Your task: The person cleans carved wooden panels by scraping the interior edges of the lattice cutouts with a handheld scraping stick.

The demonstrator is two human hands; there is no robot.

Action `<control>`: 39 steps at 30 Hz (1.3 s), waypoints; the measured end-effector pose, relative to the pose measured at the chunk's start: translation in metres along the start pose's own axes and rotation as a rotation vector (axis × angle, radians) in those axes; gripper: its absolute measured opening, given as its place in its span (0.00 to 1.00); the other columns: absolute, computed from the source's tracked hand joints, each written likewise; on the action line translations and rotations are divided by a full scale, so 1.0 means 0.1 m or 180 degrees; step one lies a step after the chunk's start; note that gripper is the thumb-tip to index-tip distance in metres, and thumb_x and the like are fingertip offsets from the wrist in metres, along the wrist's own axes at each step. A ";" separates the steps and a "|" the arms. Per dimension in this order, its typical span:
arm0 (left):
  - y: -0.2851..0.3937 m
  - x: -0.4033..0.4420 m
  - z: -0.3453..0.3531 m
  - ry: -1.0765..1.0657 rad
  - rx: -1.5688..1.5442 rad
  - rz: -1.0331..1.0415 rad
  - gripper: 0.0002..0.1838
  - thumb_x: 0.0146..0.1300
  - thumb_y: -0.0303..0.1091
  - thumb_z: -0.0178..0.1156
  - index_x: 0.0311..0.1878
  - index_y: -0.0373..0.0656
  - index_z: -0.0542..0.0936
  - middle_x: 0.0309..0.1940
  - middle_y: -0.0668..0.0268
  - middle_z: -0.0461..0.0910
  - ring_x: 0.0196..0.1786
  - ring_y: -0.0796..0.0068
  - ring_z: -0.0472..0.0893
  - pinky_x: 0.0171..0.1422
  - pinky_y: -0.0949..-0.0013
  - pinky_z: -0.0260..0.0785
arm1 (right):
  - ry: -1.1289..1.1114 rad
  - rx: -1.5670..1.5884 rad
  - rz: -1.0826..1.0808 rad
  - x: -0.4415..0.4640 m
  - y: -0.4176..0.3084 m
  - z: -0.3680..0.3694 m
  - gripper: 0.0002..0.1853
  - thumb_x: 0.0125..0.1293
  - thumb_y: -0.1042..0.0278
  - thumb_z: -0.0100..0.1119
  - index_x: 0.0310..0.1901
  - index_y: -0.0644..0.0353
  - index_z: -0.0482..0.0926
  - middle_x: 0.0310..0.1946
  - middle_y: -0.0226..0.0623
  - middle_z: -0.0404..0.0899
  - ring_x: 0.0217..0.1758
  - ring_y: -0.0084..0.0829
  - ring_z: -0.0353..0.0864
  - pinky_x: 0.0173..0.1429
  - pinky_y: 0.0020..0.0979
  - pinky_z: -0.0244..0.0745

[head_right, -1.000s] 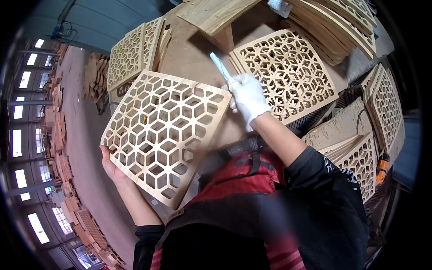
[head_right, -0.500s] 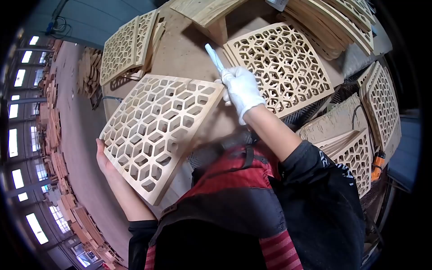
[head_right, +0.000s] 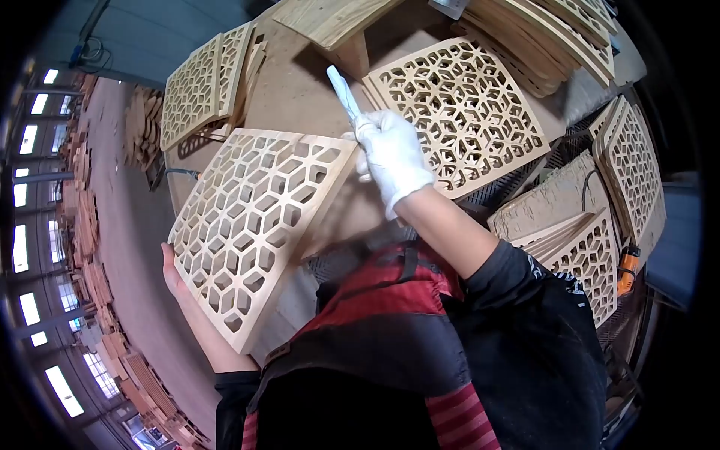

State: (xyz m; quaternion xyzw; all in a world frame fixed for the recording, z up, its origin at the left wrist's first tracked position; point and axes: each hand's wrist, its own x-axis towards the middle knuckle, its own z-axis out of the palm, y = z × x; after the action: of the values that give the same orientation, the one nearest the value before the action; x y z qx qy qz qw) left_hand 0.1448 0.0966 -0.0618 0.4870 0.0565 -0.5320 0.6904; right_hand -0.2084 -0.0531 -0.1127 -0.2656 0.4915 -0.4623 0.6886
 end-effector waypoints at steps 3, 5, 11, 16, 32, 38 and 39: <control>0.00 0.03 -0.13 -0.0310 0.0065 -0.0284 0.35 0.75 0.58 0.35 0.73 0.41 0.59 0.70 0.48 0.62 0.70 0.43 0.65 0.70 0.36 0.59 | -0.0042 -0.0033 -0.0061 0.02 0.05 -0.02 0.08 0.75 0.68 0.47 0.38 0.61 0.71 0.32 0.40 0.79 0.15 0.17 0.66 0.16 0.19 0.62; 0.00 0.05 -0.17 -0.0393 0.0076 -0.0356 0.35 0.75 0.58 0.35 0.73 0.41 0.59 0.71 0.48 0.62 0.70 0.43 0.65 0.70 0.36 0.58 | -0.0016 -0.0091 -0.0103 0.01 0.05 -0.02 0.08 0.75 0.67 0.46 0.38 0.62 0.71 0.32 0.40 0.79 0.15 0.17 0.66 0.16 0.19 0.63; -0.04 -0.02 -0.08 -0.0408 0.0202 -0.0403 0.35 0.75 0.58 0.36 0.73 0.41 0.60 0.70 0.48 0.63 0.68 0.42 0.67 0.69 0.35 0.59 | 0.0087 0.0182 -0.0038 -0.13 -0.03 0.02 0.09 0.75 0.67 0.47 0.41 0.65 0.71 0.32 0.41 0.79 0.13 0.18 0.66 0.15 0.21 0.62; -0.35 -0.45 0.42 -0.0481 0.0375 -0.0539 0.36 0.74 0.59 0.34 0.72 0.39 0.61 0.69 0.47 0.65 0.65 0.41 0.70 0.68 0.39 0.62 | -0.0066 0.0101 -0.0400 -0.36 -0.20 0.02 0.10 0.76 0.64 0.46 0.43 0.63 0.70 0.29 0.33 0.78 0.13 0.15 0.63 0.14 0.18 0.59; -0.72 0.98 -0.64 -0.0532 -0.1562 -0.1206 0.31 0.73 0.46 0.45 0.72 0.36 0.59 0.69 0.47 0.62 0.70 0.46 0.64 0.76 0.47 0.55 | -0.0871 -0.0009 -0.0447 -0.36 -0.36 0.26 0.11 0.74 0.66 0.44 0.49 0.65 0.68 0.35 0.39 0.81 0.18 0.16 0.75 0.20 0.16 0.71; -0.66 1.03 -0.11 -0.0206 -0.1016 -0.0594 0.38 0.74 0.55 0.41 0.72 0.31 0.52 0.72 0.39 0.52 0.72 0.36 0.57 0.74 0.33 0.52 | -0.0768 0.0081 -0.0395 -0.24 -0.46 0.52 0.12 0.75 0.64 0.45 0.47 0.66 0.68 0.34 0.40 0.77 0.25 0.26 0.81 0.26 0.23 0.80; -0.63 0.96 -0.03 -0.0025 -0.1188 -0.0609 0.39 0.74 0.58 0.38 0.73 0.32 0.51 0.72 0.38 0.52 0.73 0.36 0.56 0.74 0.34 0.53 | -0.0799 0.0146 -0.0430 -0.20 -0.43 0.54 0.12 0.75 0.65 0.46 0.47 0.67 0.68 0.33 0.38 0.75 0.25 0.27 0.81 0.28 0.24 0.82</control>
State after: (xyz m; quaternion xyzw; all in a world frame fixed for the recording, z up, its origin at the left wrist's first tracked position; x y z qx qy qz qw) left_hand 0.1372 0.0367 -0.1592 0.3410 0.1974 -0.5773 0.7152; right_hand -0.1763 -0.0588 -0.0488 -0.3380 0.3719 -0.4819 0.7178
